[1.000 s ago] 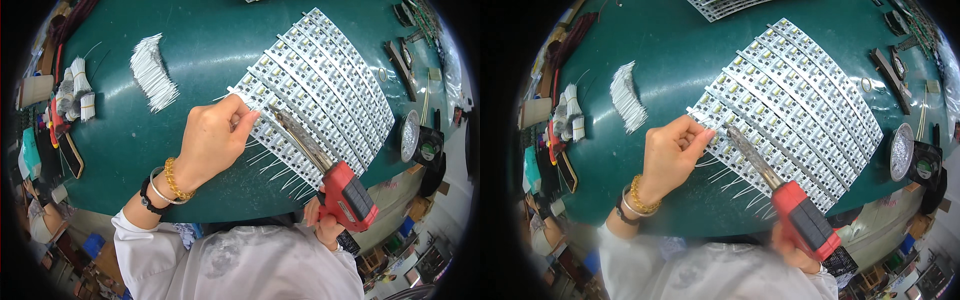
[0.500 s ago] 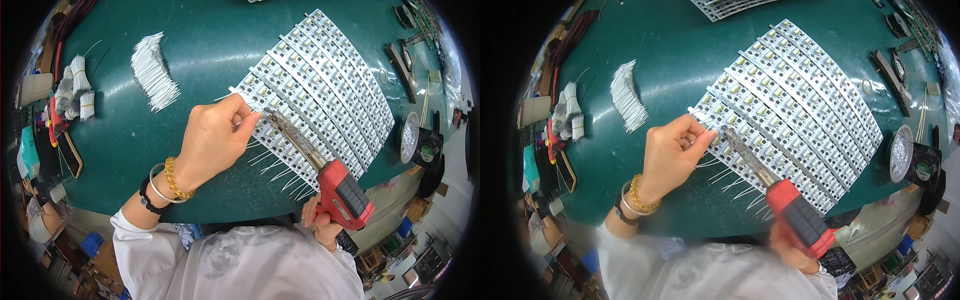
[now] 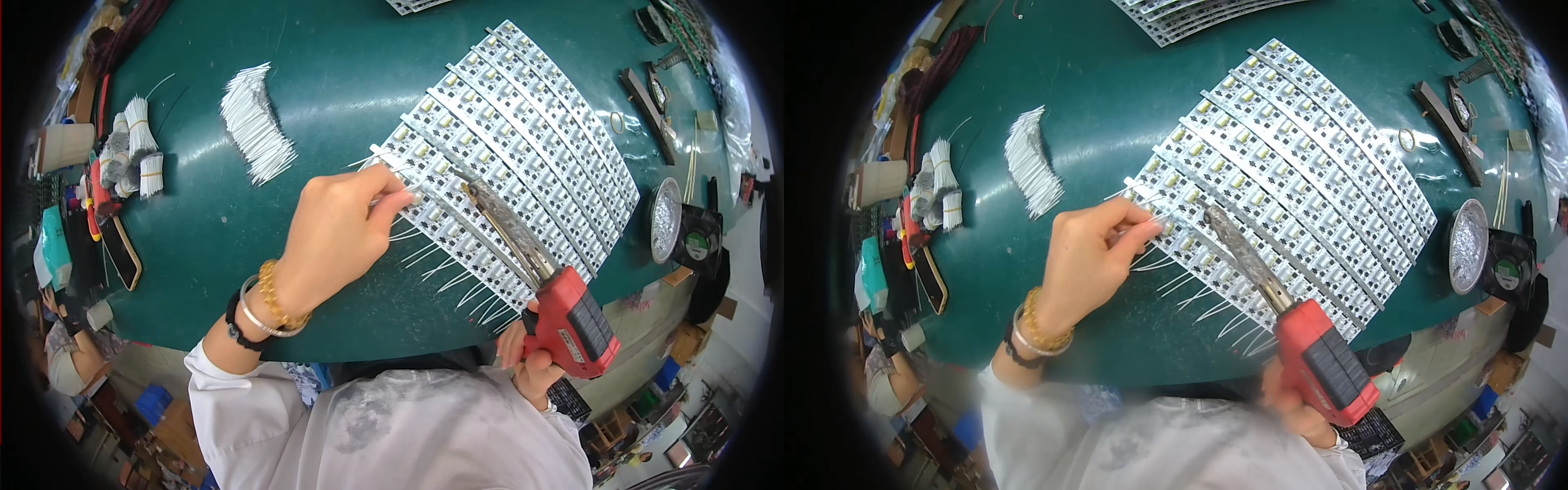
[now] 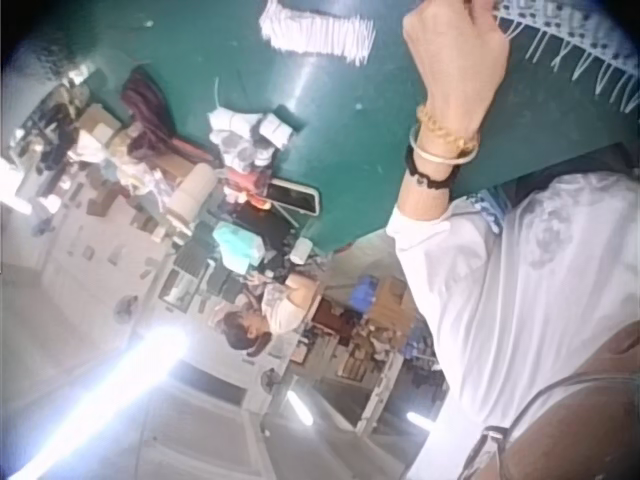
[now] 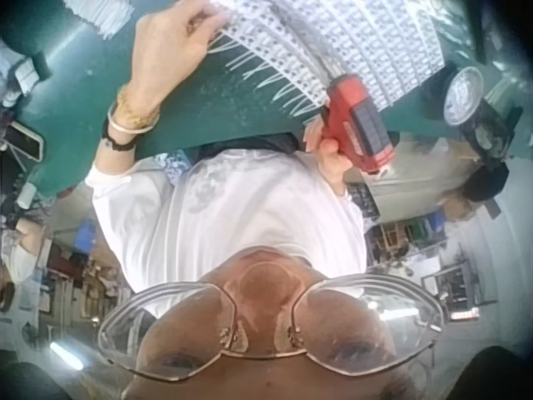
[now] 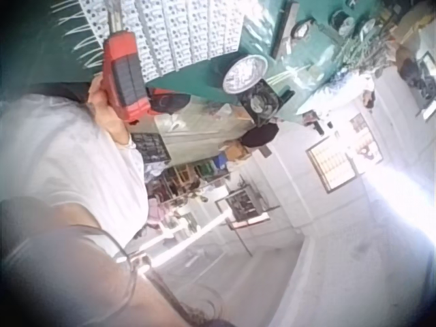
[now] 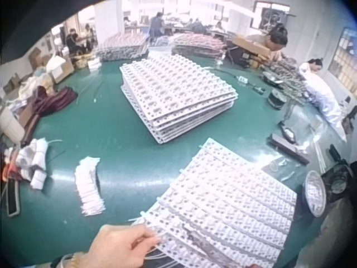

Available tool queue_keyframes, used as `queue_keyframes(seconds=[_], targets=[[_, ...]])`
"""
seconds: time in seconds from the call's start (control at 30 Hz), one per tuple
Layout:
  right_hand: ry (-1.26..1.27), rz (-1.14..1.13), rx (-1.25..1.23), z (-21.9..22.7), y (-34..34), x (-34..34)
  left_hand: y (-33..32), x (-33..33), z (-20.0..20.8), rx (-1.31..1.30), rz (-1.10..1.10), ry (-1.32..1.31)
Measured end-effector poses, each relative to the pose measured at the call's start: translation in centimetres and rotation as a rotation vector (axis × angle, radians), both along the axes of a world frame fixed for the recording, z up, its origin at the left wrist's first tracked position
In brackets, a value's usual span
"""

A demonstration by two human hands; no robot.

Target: The person solders wires onto circuit board strips by placing the wires against the boards and applying a soldering iron.

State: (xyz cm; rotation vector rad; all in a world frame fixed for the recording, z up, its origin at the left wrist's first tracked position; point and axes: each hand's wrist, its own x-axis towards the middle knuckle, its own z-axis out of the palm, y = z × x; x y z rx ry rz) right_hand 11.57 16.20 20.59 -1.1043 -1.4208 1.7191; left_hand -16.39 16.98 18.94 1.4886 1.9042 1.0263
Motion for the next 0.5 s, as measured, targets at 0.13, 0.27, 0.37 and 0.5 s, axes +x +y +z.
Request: queue_keyframes(seconds=[0.13,0.27,0.37,0.5], targets=[[0.014,0.005,0.009,-0.5,-0.1,0.8,-0.4,-0.5,2.1,-0.020,0.080,0.011],[-0.012,0.008,-0.030,-0.6,-0.5,1.3,0.2,0.2,1.9,-0.033,0.069,-0.065],[-0.028,0.013,-0.052,-0.3,-0.7,1.3,0.9,0.4,0.9,-0.024,0.065,-0.016],[-0.082,0.034,-0.037,-0.4,-0.7,1.5,0.7,1.3,0.2,-0.092,0.090,-0.022]])
